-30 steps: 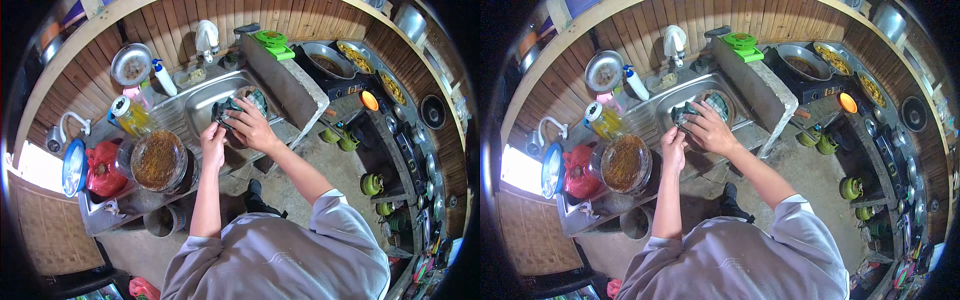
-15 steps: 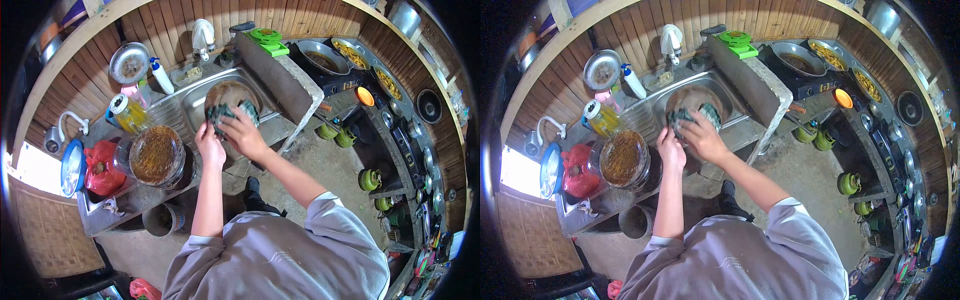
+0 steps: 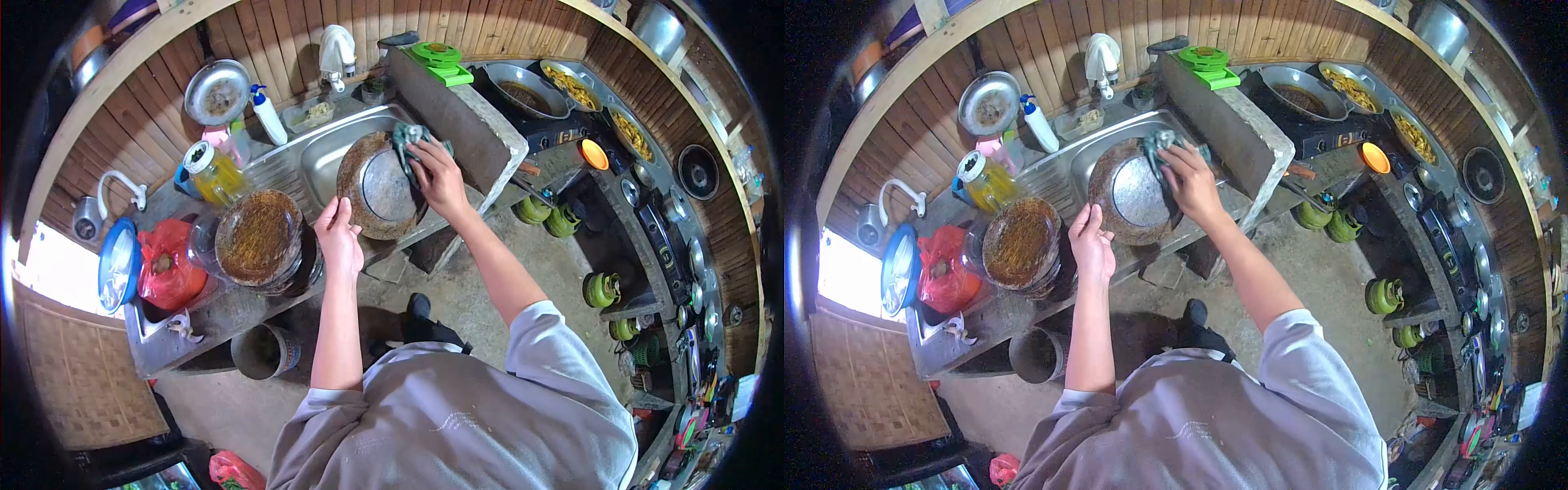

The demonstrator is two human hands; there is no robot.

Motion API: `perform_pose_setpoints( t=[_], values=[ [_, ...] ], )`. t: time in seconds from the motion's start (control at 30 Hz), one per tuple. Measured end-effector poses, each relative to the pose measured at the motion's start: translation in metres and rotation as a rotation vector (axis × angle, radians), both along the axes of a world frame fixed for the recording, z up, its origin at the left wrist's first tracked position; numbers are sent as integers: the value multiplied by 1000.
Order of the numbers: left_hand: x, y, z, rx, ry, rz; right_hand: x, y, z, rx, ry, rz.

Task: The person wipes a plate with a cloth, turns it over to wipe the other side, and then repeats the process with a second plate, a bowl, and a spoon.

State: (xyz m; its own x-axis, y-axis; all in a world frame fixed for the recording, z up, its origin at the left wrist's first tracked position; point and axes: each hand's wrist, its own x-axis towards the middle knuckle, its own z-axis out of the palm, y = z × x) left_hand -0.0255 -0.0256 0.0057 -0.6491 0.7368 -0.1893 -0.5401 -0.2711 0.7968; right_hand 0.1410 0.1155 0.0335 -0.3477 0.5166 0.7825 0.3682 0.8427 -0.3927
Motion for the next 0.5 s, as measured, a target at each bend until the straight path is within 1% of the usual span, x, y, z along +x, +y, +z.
perform_pose_setpoints(
  t=[0.03,0.1,0.17,0.2,0.23,0.3,0.37,0.4,0.5],
  values=[
    [0,-1,2,0,13,6,-5,-7,12,77,-56,-1],
    [-1,-1,6,1,41,21,-19,-25,21,172,-134,85],
    [-7,-3,-12,95,115,-70,-30,-39,28,340,-246,243],
    [-7,-3,-9,144,154,-113,-34,-45,33,357,-285,327],
    [-6,-1,-7,126,149,-68,-35,-44,40,379,-308,374],
    [2,2,-1,84,135,18,-38,-32,43,332,-257,356],
    [3,7,-1,98,136,30,-33,-15,48,214,-158,213],
    [6,8,4,106,127,44,-31,1,45,153,-65,186],
    [10,12,5,96,129,72,-18,30,33,-153,52,80]
  ],
)
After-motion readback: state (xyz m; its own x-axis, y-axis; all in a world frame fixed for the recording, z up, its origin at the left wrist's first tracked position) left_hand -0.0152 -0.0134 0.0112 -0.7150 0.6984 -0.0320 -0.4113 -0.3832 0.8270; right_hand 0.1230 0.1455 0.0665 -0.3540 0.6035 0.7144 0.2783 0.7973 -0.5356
